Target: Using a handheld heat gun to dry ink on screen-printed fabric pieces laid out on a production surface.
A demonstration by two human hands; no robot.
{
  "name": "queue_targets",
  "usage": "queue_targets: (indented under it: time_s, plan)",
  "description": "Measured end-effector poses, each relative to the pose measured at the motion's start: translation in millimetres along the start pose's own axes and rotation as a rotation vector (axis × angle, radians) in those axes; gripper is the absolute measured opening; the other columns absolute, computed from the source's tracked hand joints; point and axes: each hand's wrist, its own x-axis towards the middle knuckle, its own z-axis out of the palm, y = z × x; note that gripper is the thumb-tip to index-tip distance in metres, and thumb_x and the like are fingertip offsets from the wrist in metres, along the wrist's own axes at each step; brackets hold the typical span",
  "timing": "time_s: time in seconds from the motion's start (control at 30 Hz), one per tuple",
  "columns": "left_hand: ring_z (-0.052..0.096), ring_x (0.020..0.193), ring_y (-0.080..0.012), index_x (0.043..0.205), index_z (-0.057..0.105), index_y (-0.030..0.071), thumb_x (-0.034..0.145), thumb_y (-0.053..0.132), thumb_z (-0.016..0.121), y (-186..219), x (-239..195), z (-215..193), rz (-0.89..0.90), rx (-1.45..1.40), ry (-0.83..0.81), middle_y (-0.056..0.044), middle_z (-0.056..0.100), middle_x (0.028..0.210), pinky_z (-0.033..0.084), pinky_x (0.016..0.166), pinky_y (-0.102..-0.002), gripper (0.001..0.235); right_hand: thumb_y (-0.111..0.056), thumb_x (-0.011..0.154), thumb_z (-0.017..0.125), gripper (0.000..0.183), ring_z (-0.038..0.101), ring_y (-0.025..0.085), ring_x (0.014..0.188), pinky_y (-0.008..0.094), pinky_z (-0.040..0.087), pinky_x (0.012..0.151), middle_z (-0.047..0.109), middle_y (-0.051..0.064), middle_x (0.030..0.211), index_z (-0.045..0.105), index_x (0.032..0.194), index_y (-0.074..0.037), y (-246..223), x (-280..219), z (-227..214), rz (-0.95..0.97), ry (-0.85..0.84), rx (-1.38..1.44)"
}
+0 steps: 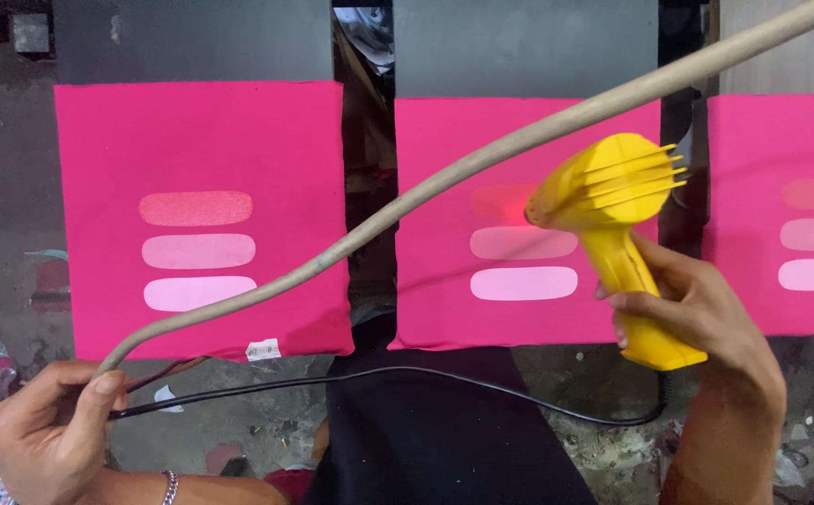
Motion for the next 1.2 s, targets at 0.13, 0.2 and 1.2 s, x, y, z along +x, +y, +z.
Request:
queue_targets:
  time_s: [0.13,0.2,1.2]
  plan:
    - [0.055,0.059,-0.0222,0.093,0.068,-0.013,0.109,0.008,0.068,2.7,0.9,0.7,-0.017,0.02,0.012,-0.018,0.061,0.071,0.042,0.058,-0.034,0.026,0.009,0.082,0.066,0.062,0.056,0.039,0.054,0.05,0.05,0.051,0.064,0.024,0.092,0.06,0.143,0.002,4.5,1.8,-9.6,-0.019,0.035,0.085]
    - [0.056,0.06,-0.0213,0.092,0.067,-0.013,0.109,0.007,0.067,-1.4,1.9,-1.9,-0.011,0.016,-0.006,-0.017,0.061,0.071,0.043,0.059,-0.033,0.026,0.01,0.082,0.067,0.063,0.056,0.036,0.059,0.047,0.05,0.056,0.066,0.025,0.094,0.061,0.143,0.001,-2.6,1.9,-6.6,-0.018,0.088,0.072]
    - [0.051,0.055,-0.0208,0.097,0.065,-0.014,0.109,0.005,0.067,-8.1,-1.3,4.7,-0.04,-0.075,0.02,-0.02,0.059,0.073,0.041,0.049,-0.03,0.022,0.008,0.083,0.067,0.07,0.059,0.038,0.06,0.052,0.054,0.057,0.07,0.025,0.096,0.058,0.151,-0.004,1.2,-3.9,-21.0,0.011,0.104,0.028]
